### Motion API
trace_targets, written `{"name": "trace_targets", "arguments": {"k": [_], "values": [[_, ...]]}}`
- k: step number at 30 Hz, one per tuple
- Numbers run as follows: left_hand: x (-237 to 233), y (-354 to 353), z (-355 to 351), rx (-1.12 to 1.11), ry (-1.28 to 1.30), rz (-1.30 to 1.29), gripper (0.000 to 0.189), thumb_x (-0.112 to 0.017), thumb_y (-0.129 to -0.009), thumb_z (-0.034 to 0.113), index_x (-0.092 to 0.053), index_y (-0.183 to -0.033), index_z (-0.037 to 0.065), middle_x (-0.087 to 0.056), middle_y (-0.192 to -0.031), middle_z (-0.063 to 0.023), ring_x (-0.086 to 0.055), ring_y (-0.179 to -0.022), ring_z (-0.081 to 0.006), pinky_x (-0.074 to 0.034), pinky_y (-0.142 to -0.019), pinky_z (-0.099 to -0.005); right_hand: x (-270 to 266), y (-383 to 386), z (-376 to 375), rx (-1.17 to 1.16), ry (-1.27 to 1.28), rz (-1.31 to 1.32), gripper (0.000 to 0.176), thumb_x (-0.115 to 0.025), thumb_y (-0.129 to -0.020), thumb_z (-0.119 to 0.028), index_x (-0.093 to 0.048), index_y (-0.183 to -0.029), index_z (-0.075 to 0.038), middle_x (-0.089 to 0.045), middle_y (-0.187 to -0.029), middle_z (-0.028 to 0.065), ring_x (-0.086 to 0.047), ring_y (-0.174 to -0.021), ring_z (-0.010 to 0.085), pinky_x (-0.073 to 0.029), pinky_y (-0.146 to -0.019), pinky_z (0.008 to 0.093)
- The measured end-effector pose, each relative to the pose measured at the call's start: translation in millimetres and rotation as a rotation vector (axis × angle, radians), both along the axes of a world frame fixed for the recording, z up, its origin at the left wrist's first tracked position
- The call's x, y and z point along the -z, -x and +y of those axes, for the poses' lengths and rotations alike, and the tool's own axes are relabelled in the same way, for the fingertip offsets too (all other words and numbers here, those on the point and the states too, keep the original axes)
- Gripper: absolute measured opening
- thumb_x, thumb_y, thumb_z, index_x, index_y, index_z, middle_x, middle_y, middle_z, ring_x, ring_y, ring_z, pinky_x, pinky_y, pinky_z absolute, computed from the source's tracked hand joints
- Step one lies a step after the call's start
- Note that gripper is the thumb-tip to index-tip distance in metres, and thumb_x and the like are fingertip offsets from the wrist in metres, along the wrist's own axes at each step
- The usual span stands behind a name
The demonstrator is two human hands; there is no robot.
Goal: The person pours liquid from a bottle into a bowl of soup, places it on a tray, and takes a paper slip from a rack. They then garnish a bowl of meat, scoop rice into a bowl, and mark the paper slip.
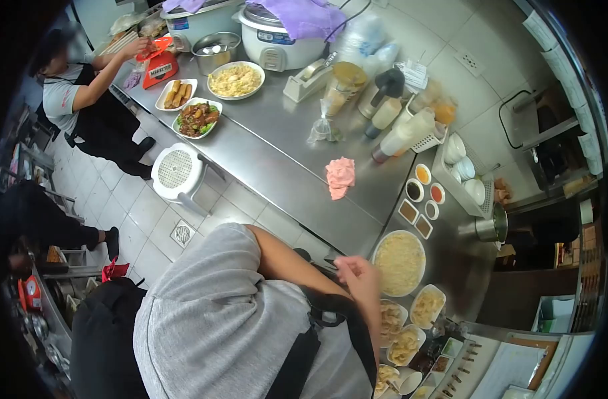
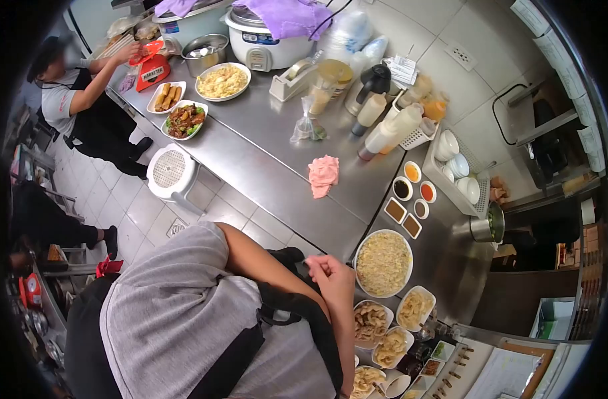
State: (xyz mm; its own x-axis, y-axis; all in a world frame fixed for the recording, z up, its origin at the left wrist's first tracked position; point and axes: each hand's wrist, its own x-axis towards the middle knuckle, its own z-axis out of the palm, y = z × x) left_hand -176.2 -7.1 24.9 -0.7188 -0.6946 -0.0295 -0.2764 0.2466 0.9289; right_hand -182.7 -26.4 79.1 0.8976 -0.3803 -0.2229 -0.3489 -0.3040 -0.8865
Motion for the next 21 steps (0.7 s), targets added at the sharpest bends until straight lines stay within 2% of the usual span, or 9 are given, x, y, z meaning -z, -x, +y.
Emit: {"name": "trace_targets", "arguments": {"k": [4, 7, 10, 13, 16, 17, 18, 20, 21], "values": [[-0.6, -1.3, 13.9, -0.004, 0.009, -0.007, 0.045, -0.046, -0.095, 0.038, -0.056, -0.120, 0.002, -0.061, -0.115, -0.0175, -0.059, -0.103, -0.0300, -0.045, -0.090, -0.0373, -6.4, 7.1, 2.1, 0.104, -0.073, 0.135, 0.019, -0.059, -0.091, -0.017, -0.066, -0.091, 0.000, -0.064, -0.069, 0.0043, -0.056, -0.061, 0.0072, -0.045, -0.058, 0.0208], [-5.3, -9.7, 22.7, -0.009, 0.023, -0.012, 0.045, -0.046, -0.095, 0.039, -0.057, -0.119, 0.002, -0.061, -0.115, -0.0176, -0.059, -0.104, -0.0301, -0.045, -0.090, -0.0373, -18.7, 1.2, 12.4, 0.055, -0.075, -0.056, 0.017, -0.059, -0.090, -0.015, -0.066, -0.096, 0.000, -0.065, -0.074, 0.0062, -0.059, -0.065, 0.0082, -0.047, -0.061, 0.0215], [-13.8, -29.1, 36.4, -0.025, 0.041, -0.003, 0.045, -0.046, -0.095, 0.039, -0.057, -0.119, 0.002, -0.061, -0.116, -0.0177, -0.059, -0.104, -0.0302, -0.044, -0.090, -0.0373, -14.0, -5.3, 13.3, 0.065, -0.109, -0.122, 0.018, -0.058, -0.091, -0.014, -0.065, -0.101, -0.001, -0.066, -0.078, 0.0067, -0.061, -0.070, 0.0095, -0.049, -0.065, 0.0223], [-28.4, -73.4, 58.6, -0.098, 0.045, -0.001, 0.046, -0.046, -0.095, 0.039, -0.057, -0.119, 0.002, -0.061, -0.116, -0.0178, -0.059, -0.104, -0.0303, -0.044, -0.090, -0.0373, -14.8, -12.7, 5.1, -0.010, -0.025, -0.138, 0.020, -0.056, -0.091, -0.013, -0.063, -0.106, -0.001, -0.066, -0.082, 0.0079, -0.063, -0.074, 0.0107, -0.050, -0.068, 0.0232], [-38.5, -149.3, 96.3, -0.301, -0.007, -0.041, 0.046, -0.046, -0.095, 0.040, -0.057, -0.119, 0.002, -0.061, -0.117, -0.0179, -0.059, -0.104, -0.0303, -0.044, -0.090, -0.0372, -20.5, -30.8, -1.8, 0.011, 0.038, -0.087, 0.016, -0.061, -0.088, -0.014, -0.065, -0.091, 0.001, -0.066, -0.076, 0.0057, -0.062, -0.069, 0.0088, -0.049, -0.065, 0.0226], [-38.6, -174.9, 110.5, -0.401, -0.035, -0.084, 0.042, -0.046, -0.095, 0.038, -0.059, -0.117, 0.005, -0.063, -0.113, -0.0159, -0.059, -0.103, -0.0299, -0.045, -0.089, -0.0373, -21.9, -37.0, -3.5, 0.004, 0.079, -0.053, 0.016, -0.062, -0.088, -0.014, -0.065, -0.087, 0.002, -0.066, -0.074, 0.0053, -0.061, -0.068, 0.0083, -0.048, -0.064, 0.0224], [-40.5, -200.5, 128.0, -0.541, -0.063, -0.156, 0.040, -0.046, -0.094, 0.037, -0.061, -0.114, 0.005, -0.065, -0.106, -0.0146, -0.062, -0.096, -0.0281, -0.046, -0.086, -0.0368, -30.0, -47.9, -0.1, 0.033, 0.114, -0.031, 0.019, -0.064, -0.086, -0.014, -0.062, -0.077, 0.003, -0.066, -0.070, 0.0041, -0.060, -0.064, 0.0071, -0.047, -0.062, 0.0219], [-36.5, -250.5, 167.9, -0.864, -0.194, -0.327, 0.038, -0.048, -0.092, 0.036, -0.064, -0.109, 0.006, -0.068, -0.096, -0.0131, -0.065, -0.088, -0.0260, -0.048, -0.081, -0.0365, -24.7, -74.8, -3.1, 0.000, 0.128, -0.040, 0.020, -0.064, -0.087, -0.014, -0.061, -0.076, 0.003, -0.065, -0.070, 0.0046, -0.059, -0.064, 0.0068, -0.047, -0.061, 0.0220], [-50.4, -275.1, 193.1, -0.992, -0.251, -0.433, 0.038, -0.049, -0.090, 0.036, -0.066, -0.103, 0.006, -0.068, -0.088, -0.0134, -0.065, -0.082, -0.0260, -0.048, -0.077, -0.0379, -23.3, -91.0, -2.5, -0.016, 0.137, -0.044, 0.020, -0.064, -0.087, -0.014, -0.061, -0.076, 0.003, -0.065, -0.069, 0.0048, -0.059, -0.064, 0.0066, -0.047, -0.061, 0.0221]]}}
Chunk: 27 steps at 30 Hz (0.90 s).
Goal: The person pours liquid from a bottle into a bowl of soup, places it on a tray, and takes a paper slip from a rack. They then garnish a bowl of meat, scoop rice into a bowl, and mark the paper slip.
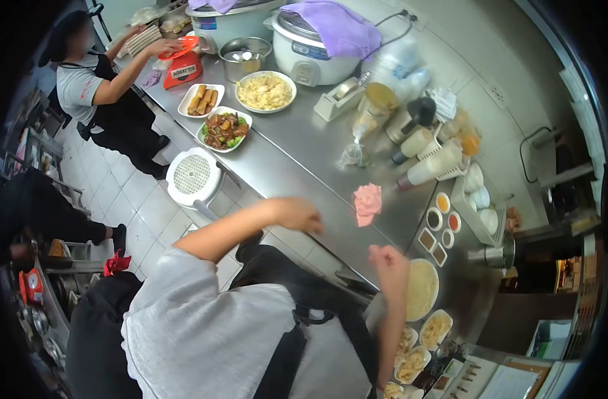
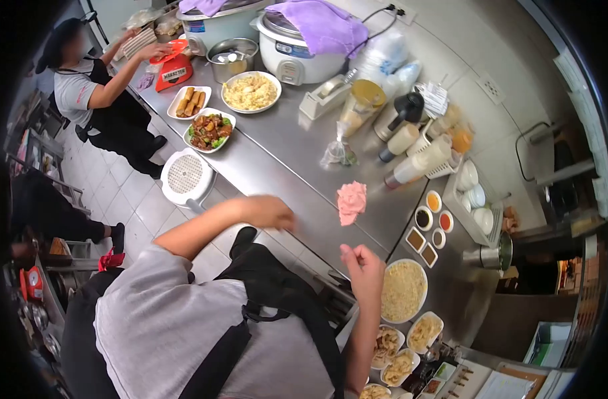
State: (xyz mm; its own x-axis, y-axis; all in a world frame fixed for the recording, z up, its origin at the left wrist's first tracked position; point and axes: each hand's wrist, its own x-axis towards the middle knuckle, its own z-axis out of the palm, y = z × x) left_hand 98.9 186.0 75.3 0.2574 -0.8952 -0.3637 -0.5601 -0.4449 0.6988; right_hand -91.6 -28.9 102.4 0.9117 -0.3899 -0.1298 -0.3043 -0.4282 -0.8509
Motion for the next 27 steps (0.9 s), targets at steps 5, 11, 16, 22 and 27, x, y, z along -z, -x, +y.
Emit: {"name": "trace_targets", "arguments": {"k": [5, 11, 16, 22, 27], "values": [[16.4, -108.5, 163.5, -0.709, -0.471, -0.365, 0.028, -0.049, -0.081, 0.019, -0.068, -0.084, -0.001, -0.067, -0.087, -0.0221, -0.065, -0.084, -0.0361, -0.051, -0.074, -0.0449, -16.8, -138.5, 43.2, -0.239, 0.008, -0.180, 0.018, -0.061, -0.089, -0.018, -0.062, -0.094, -0.002, -0.064, -0.070, 0.0044, -0.059, -0.063, 0.0085, -0.046, -0.061, 0.0231], [125.1, -177.0, 295.8, -1.058, -0.054, -0.109, 0.041, -0.038, -0.090, 0.019, -0.048, -0.125, -0.001, -0.067, -0.090, -0.0193, -0.066, -0.078, -0.0292, -0.052, -0.074, -0.0401, -10.3, -405.3, 136.5, -0.418, 0.058, -0.181, 0.032, -0.063, -0.086, -0.026, -0.060, -0.111, -0.006, -0.065, -0.090, 0.0116, -0.065, -0.076, 0.0201, -0.049, -0.070, 0.0303], [171.0, -190.6, 299.0, -1.093, 0.503, 0.586, 0.045, -0.032, -0.094, 0.014, -0.039, -0.137, 0.002, -0.063, -0.095, -0.0104, -0.064, -0.073, -0.0166, -0.053, -0.071, -0.0303, 48.1, -602.9, 190.3, -0.324, 0.421, -0.319, 0.038, -0.061, -0.084, -0.032, -0.059, -0.115, -0.009, -0.061, -0.104, 0.0163, -0.058, -0.103, 0.0303, -0.045, -0.088, 0.0392], [135.8, -203.8, 293.3, -1.057, 0.500, 0.794, 0.042, -0.036, -0.099, 0.018, -0.035, -0.138, 0.001, -0.061, -0.091, -0.0096, -0.065, -0.074, -0.0161, -0.053, -0.071, -0.0288, 59.8, -688.1, 234.0, -0.277, 0.253, 0.328, 0.035, -0.053, -0.085, -0.027, -0.062, -0.111, -0.006, -0.065, -0.099, 0.0195, -0.063, -0.083, 0.0336, -0.049, -0.077, 0.0416], [145.9, -224.6, 291.1, -0.889, 0.499, 0.824, 0.056, -0.039, -0.093, 0.011, -0.017, -0.144, 0.004, -0.059, -0.101, -0.0166, -0.065, -0.074, -0.0211, -0.056, -0.069, -0.0314, 31.2, -711.4, 222.0, -0.987, 1.252, 0.239, 0.027, -0.053, -0.080, -0.022, -0.071, -0.092, -0.006, -0.068, -0.097, 0.0164, -0.066, -0.082, 0.0309, -0.051, -0.072, 0.0413]]}}
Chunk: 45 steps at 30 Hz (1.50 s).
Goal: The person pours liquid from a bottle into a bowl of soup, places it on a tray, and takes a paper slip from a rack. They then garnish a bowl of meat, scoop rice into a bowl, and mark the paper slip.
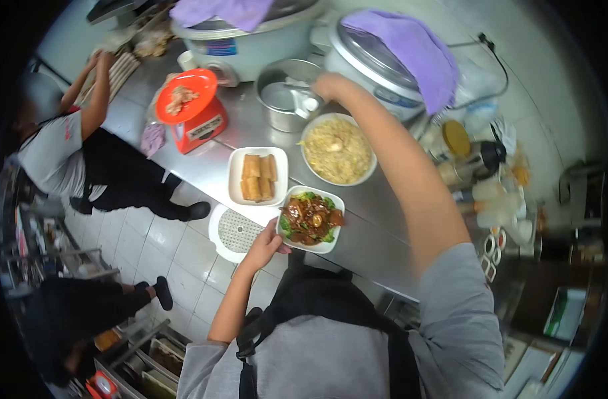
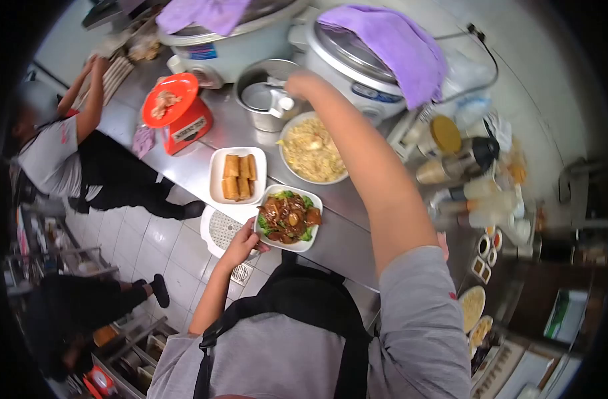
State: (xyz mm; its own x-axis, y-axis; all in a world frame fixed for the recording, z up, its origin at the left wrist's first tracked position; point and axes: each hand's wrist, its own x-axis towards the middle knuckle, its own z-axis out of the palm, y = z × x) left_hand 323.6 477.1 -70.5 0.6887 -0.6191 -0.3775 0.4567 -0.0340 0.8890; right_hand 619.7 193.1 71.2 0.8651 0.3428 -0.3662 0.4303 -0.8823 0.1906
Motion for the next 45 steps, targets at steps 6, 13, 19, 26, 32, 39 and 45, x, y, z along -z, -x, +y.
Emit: {"name": "trace_targets", "arguments": {"k": [6, 13, 19, 26, 32, 39, 45], "values": [[11.4, -8.7, -7.3, 0.090, -0.002, 0.053, 0.055, -0.032, -0.091, 0.006, -0.016, -0.143, 0.006, -0.061, -0.098, -0.0186, -0.066, -0.071, -0.0220, -0.057, -0.066, -0.0326, -30.7, 77.5, -8.7, 0.561, -0.482, -0.266, 0.024, -0.054, -0.079, -0.017, -0.070, -0.092, -0.003, -0.067, -0.099, 0.0176, -0.064, -0.094, 0.0337, -0.051, -0.081, 0.0433], [-1.9, 22.0, -67.6, 0.200, 0.020, 0.097, 0.052, -0.028, -0.087, 0.002, -0.021, -0.139, 0.002, -0.061, -0.099, -0.0218, -0.066, -0.067, -0.0246, -0.058, -0.062, -0.0310, -21.4, 254.3, -50.9, 0.641, -1.186, -0.666, 0.026, -0.048, -0.091, -0.022, -0.062, -0.098, -0.002, -0.063, -0.084, 0.0203, -0.062, -0.081, 0.0359, -0.050, -0.072, 0.0447], [-19.2, 53.8, -137.3, 0.445, 0.044, 0.024, 0.049, -0.032, -0.092, 0.007, -0.022, -0.140, 0.004, -0.061, -0.099, -0.0204, -0.066, -0.067, -0.0240, -0.057, -0.063, -0.0316, -12.3, 494.3, -103.9, 1.345, -1.493, -0.406, 0.035, -0.047, -0.096, -0.028, -0.055, -0.123, -0.006, -0.050, -0.073, -0.0024, -0.049, -0.057, 0.0062, -0.043, -0.052, 0.0197], [-15.2, 124.4, -254.4, 0.674, 0.034, 0.105, 0.047, -0.028, -0.092, 0.009, -0.021, -0.138, 0.002, -0.062, -0.093, -0.0206, -0.066, -0.071, -0.0249, -0.058, -0.067, -0.0341, -38.1, 689.2, -144.8, 1.731, -1.334, -0.693, 0.048, -0.065, -0.085, -0.034, -0.058, -0.119, -0.002, -0.052, -0.067, 0.0007, -0.048, -0.055, 0.0064, -0.038, -0.049, 0.0219], [15.8, 175.4, -326.1, 0.648, 0.045, 0.033, 0.043, -0.030, -0.096, 0.013, -0.022, -0.136, 0.000, -0.063, -0.087, -0.0202, -0.066, -0.067, -0.0240, -0.058, -0.063, -0.0327, -19.3, 772.8, -155.3, 1.639, -0.970, -0.637, 0.047, -0.069, -0.082, -0.027, -0.058, -0.119, 0.001, -0.067, -0.106, 0.0140, -0.061, -0.092, 0.0125, -0.045, -0.083, 0.0249], [14.2, 179.5, -389.4, 0.624, 0.012, -0.003, 0.042, -0.035, -0.097, 0.020, -0.027, -0.132, -0.003, -0.064, -0.086, -0.0206, -0.066, -0.070, -0.0230, -0.057, -0.064, -0.0320, -18.7, 783.9, -192.5, 1.350, -0.615, -0.625, 0.038, -0.068, -0.080, -0.025, -0.063, -0.114, -0.008, -0.062, -0.073, 0.0133, -0.059, -0.063, 0.0266, -0.046, -0.058, 0.0356], [-20.1, 169.0, -381.6, 0.707, -0.087, -0.103, 0.056, -0.040, -0.095, 0.021, -0.019, -0.143, 0.003, -0.066, -0.096, -0.0152, -0.065, -0.079, -0.0190, -0.054, -0.073, -0.0307, -9.6, 748.5, -241.0, 1.084, -0.323, -0.573, 0.034, -0.065, -0.081, -0.023, -0.063, -0.112, -0.011, -0.066, -0.085, 0.0117, -0.063, -0.073, 0.0297, -0.049, -0.066, 0.0401]]}}
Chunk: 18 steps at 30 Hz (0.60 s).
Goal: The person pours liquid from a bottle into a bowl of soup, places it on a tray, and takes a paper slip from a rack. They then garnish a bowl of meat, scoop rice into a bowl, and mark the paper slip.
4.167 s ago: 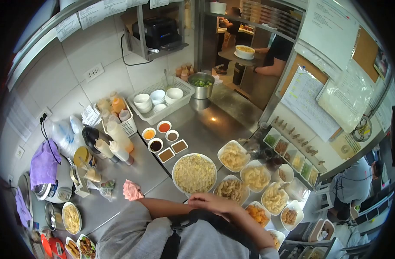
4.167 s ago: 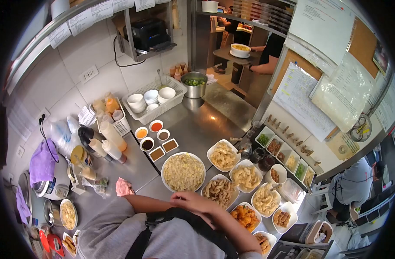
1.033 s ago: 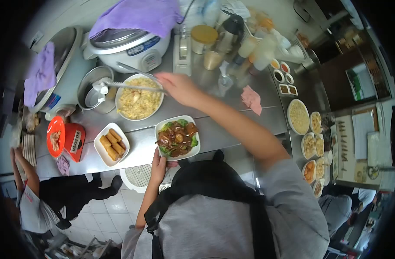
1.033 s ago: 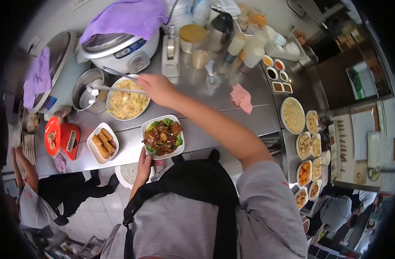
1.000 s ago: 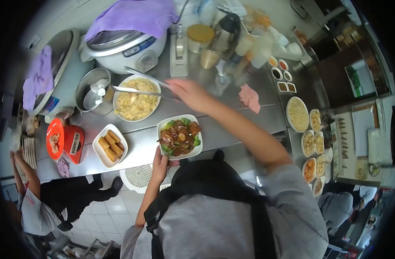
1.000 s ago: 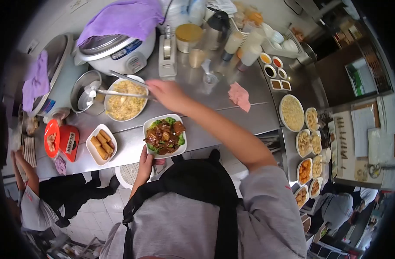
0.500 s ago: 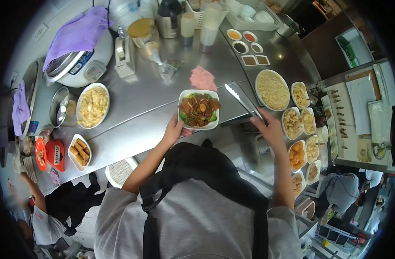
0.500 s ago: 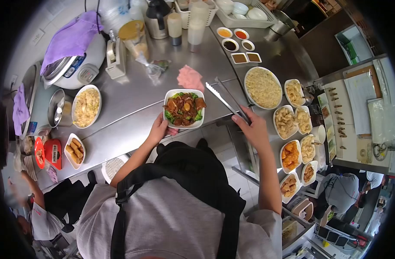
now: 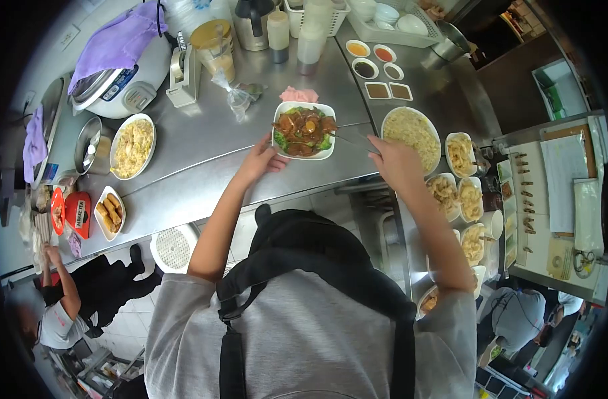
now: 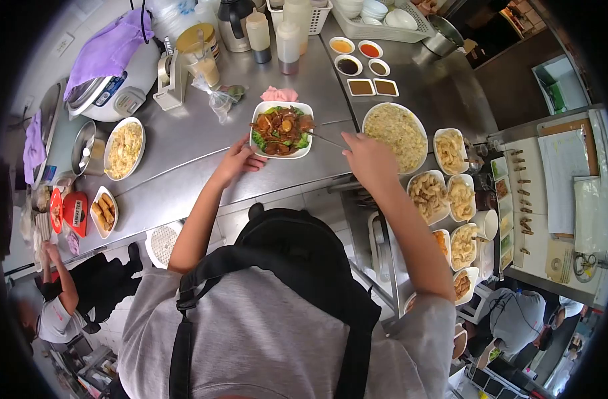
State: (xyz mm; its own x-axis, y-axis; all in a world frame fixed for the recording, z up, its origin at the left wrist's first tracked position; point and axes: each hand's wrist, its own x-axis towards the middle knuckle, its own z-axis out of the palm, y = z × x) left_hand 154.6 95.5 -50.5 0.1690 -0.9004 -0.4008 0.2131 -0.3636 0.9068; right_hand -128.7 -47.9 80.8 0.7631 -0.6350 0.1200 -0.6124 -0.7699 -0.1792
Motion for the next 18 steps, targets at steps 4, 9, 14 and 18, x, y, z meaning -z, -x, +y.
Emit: {"name": "trace_targets", "arguments": {"k": [4, 9, 14, 18], "values": [[2.4, -15.0, 38.3, -0.248, 0.024, 0.058, 0.061, -0.044, -0.094, 0.020, -0.016, -0.146, 0.005, -0.066, -0.099, -0.0135, -0.065, -0.083, -0.0180, -0.052, -0.076, -0.0297, -8.0, -4.0, -5.2, 0.020, -0.080, 0.047, 0.030, -0.063, -0.081, -0.023, -0.065, -0.110, -0.012, -0.066, -0.088, 0.0118, -0.063, -0.078, 0.0296, -0.050, -0.069, 0.0409], [0.3, -35.3, 98.2, -0.461, -0.033, 0.013, 0.058, -0.046, -0.093, 0.016, -0.022, -0.144, 0.002, -0.066, -0.100, -0.0136, -0.064, -0.082, -0.0176, -0.052, -0.075, -0.0285, -50.5, -16.3, 21.0, 0.089, -0.179, 0.025, 0.028, -0.062, -0.082, -0.022, -0.066, -0.108, -0.011, -0.067, -0.088, 0.0113, -0.063, -0.080, 0.0294, -0.050, -0.072, 0.0400], [8.6, -47.1, 119.8, -0.497, -0.042, 0.016, 0.057, -0.046, -0.092, 0.014, -0.023, -0.143, 0.002, -0.066, -0.099, -0.0131, -0.064, -0.082, -0.0171, -0.052, -0.075, -0.0280, -11.5, -42.9, 39.9, 0.012, -0.103, 0.067, 0.030, -0.063, -0.081, -0.022, -0.065, -0.109, -0.010, -0.067, -0.088, 0.0117, -0.063, -0.079, 0.0298, -0.050, -0.072, 0.0394], [-2.3, -50.6, 113.7, -0.475, 0.028, 0.000, 0.058, -0.048, -0.093, 0.013, -0.023, -0.143, 0.002, -0.066, -0.098, -0.0122, -0.063, -0.081, -0.0159, -0.051, -0.075, -0.0275, -31.3, -52.2, 48.5, 0.050, -0.182, 0.075, 0.031, -0.064, -0.080, -0.022, -0.065, -0.109, -0.010, -0.067, -0.089, 0.0130, -0.063, -0.081, 0.0295, -0.050, -0.073, 0.0401]]}}
